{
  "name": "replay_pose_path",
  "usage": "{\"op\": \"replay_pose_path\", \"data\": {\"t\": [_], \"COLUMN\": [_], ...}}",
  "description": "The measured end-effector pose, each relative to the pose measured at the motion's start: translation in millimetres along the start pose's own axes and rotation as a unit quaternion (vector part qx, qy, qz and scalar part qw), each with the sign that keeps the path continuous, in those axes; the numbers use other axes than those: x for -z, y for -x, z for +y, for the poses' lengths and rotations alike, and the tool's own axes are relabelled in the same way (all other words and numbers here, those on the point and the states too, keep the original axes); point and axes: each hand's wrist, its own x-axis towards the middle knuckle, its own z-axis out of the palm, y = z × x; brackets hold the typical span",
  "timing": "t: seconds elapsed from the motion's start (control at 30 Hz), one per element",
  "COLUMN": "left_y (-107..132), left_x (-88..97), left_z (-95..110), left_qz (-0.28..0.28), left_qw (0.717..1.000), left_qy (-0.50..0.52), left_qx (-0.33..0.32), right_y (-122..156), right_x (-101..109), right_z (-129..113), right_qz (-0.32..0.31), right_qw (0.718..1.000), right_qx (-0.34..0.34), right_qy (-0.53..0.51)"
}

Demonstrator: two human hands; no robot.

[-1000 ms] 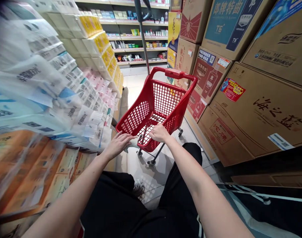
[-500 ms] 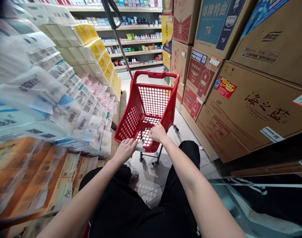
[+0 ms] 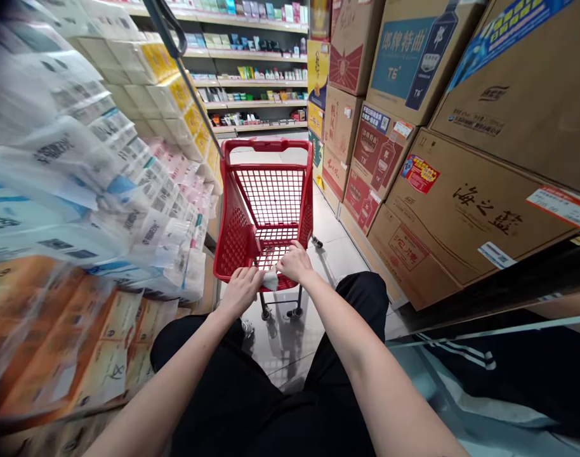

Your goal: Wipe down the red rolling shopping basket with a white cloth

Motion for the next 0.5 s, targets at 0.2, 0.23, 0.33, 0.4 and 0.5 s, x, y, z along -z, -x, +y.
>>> {"op": "replay_pose_path", "data": {"t": [0.2, 0.23, 0.33, 0.4, 0.5], "left_y": [27, 33, 43, 42, 31], "left_x": [1.2, 2.2, 5.8, 6.8, 5.1], "left_z": [-41, -49, -64, -62, -45], "left_qz": [0.008, 0.007, -0.005, -0.014, -0.017], "left_qw": [1.0, 1.0, 0.999, 0.998, 0.995], "left_qy": [-0.003, -0.009, -0.022, -0.038, -0.07], "left_qx": [0.014, 0.029, 0.049, 0.056, 0.071], "right_y": [-10, -12, -15, -17, -19], "right_x": [-5, -5, -4, -4, -5], "right_z": [3, 4, 8, 11, 13], "right_qz": [-0.005, -0.006, -0.012, -0.021, -0.032], "right_qw": [0.999, 0.999, 0.998, 0.999, 0.999], "right_qx": [0.05, 0.053, 0.054, 0.044, 0.012], "right_qy": [0.005, 0.005, 0.007, 0.014, 0.033]}}
